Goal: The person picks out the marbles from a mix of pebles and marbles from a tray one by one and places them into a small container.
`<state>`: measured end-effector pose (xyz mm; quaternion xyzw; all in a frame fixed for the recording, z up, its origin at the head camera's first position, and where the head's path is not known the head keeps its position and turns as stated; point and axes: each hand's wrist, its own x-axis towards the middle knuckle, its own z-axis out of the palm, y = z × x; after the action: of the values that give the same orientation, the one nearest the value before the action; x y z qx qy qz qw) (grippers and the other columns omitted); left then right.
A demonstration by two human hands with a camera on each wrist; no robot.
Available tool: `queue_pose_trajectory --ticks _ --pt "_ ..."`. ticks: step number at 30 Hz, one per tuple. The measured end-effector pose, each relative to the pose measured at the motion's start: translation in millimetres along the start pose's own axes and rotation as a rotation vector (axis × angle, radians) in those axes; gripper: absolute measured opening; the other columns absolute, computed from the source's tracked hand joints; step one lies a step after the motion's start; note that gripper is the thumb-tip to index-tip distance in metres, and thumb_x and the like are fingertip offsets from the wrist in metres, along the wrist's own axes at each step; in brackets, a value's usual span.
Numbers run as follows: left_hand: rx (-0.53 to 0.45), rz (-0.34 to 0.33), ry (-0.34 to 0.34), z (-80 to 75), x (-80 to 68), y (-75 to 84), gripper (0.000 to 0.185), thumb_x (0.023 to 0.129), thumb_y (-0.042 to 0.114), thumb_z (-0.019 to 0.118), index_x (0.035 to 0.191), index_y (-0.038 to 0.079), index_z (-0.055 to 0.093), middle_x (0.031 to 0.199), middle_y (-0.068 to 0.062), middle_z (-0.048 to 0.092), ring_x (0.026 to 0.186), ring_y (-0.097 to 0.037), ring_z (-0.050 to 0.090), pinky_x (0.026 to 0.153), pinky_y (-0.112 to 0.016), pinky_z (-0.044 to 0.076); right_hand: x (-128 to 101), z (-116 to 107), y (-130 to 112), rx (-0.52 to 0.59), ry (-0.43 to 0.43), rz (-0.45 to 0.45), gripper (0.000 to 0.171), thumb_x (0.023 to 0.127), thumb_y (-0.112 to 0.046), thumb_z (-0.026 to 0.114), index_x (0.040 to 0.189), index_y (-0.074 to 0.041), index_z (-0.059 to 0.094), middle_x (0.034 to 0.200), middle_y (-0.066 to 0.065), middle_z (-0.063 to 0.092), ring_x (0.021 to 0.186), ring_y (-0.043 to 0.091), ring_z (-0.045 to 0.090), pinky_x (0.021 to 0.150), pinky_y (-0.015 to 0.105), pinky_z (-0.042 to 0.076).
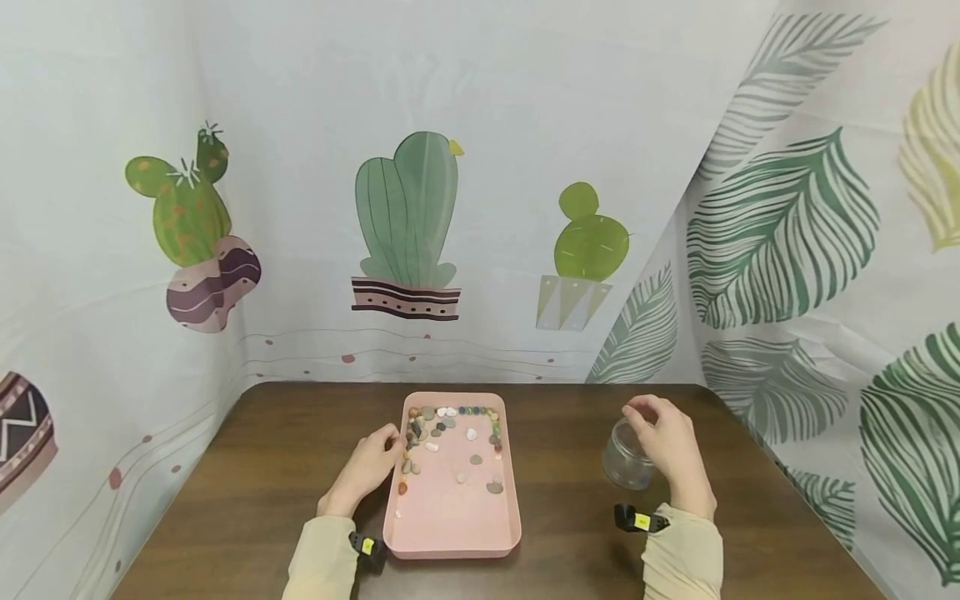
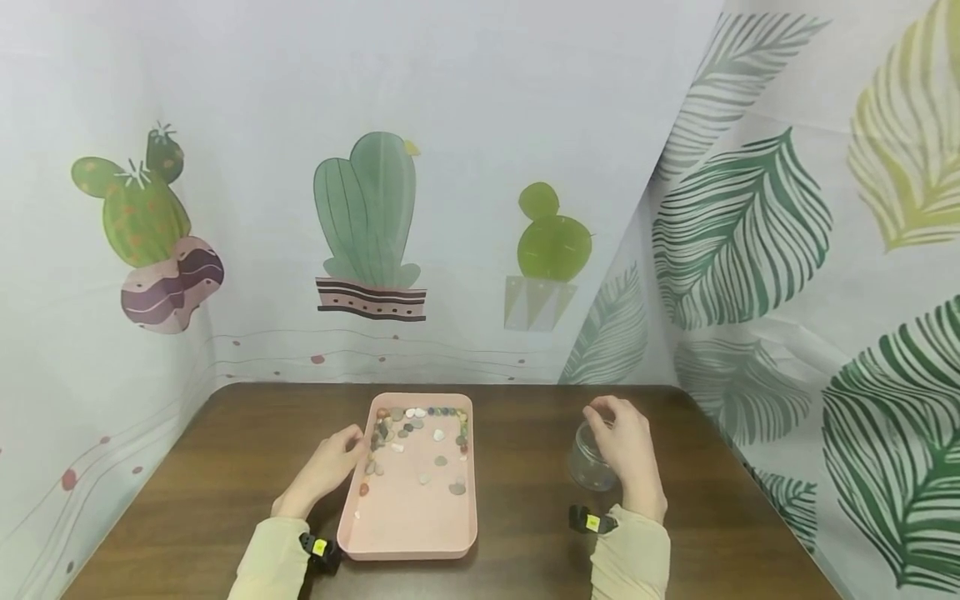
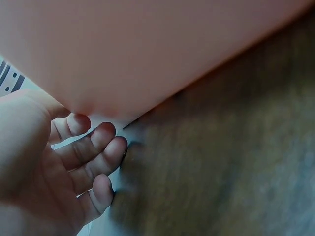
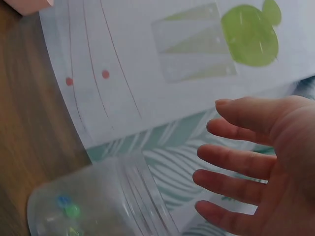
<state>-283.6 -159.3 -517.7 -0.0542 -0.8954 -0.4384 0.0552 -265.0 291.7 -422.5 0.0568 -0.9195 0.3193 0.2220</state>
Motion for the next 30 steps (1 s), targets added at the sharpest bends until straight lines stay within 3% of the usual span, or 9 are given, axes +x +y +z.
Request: queue_pose_trajectory --ticks 6,12,20,30 --pt "0.001 -0.017 -0.005 -0.4 0.4 -1.2 0.019 0.098 0.017 0.056 0.079 0.015 0.052 0.063 0.002 0.045 0.059 -0.014 0.045 0.052 -0.029 0.032 5 15 -15 0.014 -0.054 -0.046 0.02 0.096 -0.018 0.062 0.106 -0.002 0.066 0.105 0.016 0.064 0.098 0.035 0.062 0.085 0.051 0.048" --pt "0.016 0.005 0.011 -0.3 3.5 1.2 0.019 0.097 0.017 0.057 0.079 0.015 0.052 0.064 0.002 0.046 0.06 -0.015 0.045 0.053 -0.03 0.032 16 39 -35 -0.01 -0.089 -0.162 0.017 0.092 -0.016 0.068 0.104 -0.004 0.068 0.104 0.011 0.066 0.099 0.032 0.061 0.085 0.05 0.045" --pt "0.001 0.003 0.007 -0.7 1.0 2.1 0.019 0.098 0.017 0.057 0.079 0.015 0.053 0.065 0.002 0.049 0.06 -0.015 0.045 0.053 -0.031 0.032 28 83 -64 -0.114 -0.292 -0.344 0.011 0.089 -0.016 0.072 0.097 -0.009 0.069 0.095 0.003 0.064 0.091 0.026 0.062 0.08 0.045 0.048" --pt "-0.003 0.001 0.008 -0.1 0.6 1.9 0.02 0.098 0.017 0.057 0.079 0.016 0.053 0.064 0.003 0.048 0.059 -0.014 0.045 0.052 -0.029 0.032 27 116 -75 -0.11 -0.457 -0.395 0.008 0.09 -0.014 0.07 0.096 -0.011 0.068 0.095 0.0 0.063 0.091 0.023 0.061 0.079 0.044 0.049"
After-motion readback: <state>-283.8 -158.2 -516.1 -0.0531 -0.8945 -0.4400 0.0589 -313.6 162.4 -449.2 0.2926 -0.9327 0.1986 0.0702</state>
